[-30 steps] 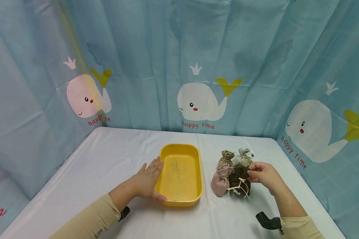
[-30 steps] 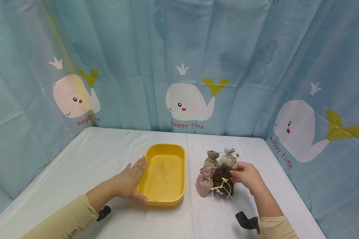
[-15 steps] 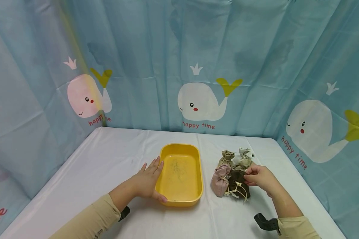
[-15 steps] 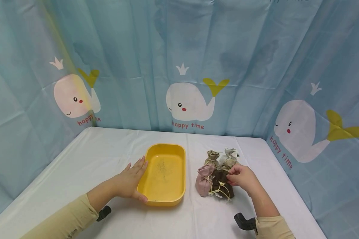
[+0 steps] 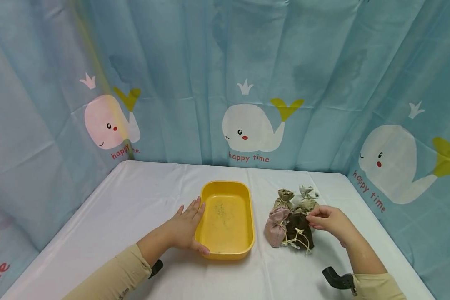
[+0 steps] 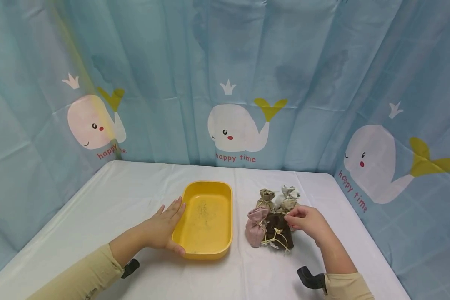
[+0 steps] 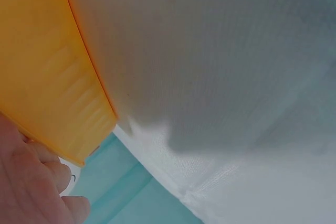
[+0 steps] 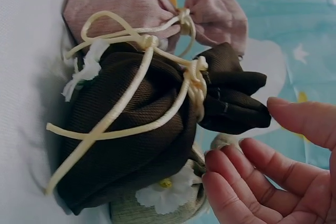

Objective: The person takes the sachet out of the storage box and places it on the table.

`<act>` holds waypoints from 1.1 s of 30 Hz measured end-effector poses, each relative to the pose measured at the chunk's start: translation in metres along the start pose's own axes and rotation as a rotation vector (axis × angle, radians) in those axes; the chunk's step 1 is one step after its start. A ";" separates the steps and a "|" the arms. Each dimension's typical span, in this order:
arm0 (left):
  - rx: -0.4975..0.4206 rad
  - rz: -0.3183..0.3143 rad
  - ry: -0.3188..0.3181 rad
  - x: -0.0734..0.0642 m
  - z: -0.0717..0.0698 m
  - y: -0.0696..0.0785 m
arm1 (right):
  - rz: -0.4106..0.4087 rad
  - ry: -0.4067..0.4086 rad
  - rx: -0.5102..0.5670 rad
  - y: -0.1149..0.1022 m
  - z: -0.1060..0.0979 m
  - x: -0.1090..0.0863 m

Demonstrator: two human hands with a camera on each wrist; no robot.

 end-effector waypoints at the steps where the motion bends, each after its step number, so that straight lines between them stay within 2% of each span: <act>1: 0.002 -0.001 0.001 0.000 0.000 0.000 | -0.001 0.004 -0.004 -0.001 -0.001 0.000; 10: 0.000 0.008 -0.003 0.000 0.000 0.002 | -0.016 0.001 -0.007 -0.011 -0.006 -0.002; 16: 0.015 0.002 -0.029 0.003 0.000 0.002 | -0.057 0.011 -0.068 -0.022 -0.012 0.003; 19: 0.037 -0.012 -0.059 0.005 0.000 0.001 | -0.100 0.022 -0.143 -0.033 -0.015 0.007; 28: 0.078 -0.064 -0.144 0.009 -0.003 -0.001 | -0.257 0.064 -0.463 -0.070 -0.023 0.021; 31: 0.098 -0.075 -0.120 0.011 -0.012 -0.007 | -0.318 0.066 -0.586 -0.079 -0.023 0.029; 33: 0.117 -0.082 -0.075 0.013 -0.022 -0.014 | -0.338 0.072 -0.665 -0.081 -0.025 0.035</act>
Point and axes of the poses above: each hand's wrist, its own x-axis towards the middle knuckle, its own z-axis out of the palm, y = z × x, the point moved 9 cm from there along x, towards the middle knuckle, and after that the axes turned 3 degrees about -z, right-handed, at the moved point
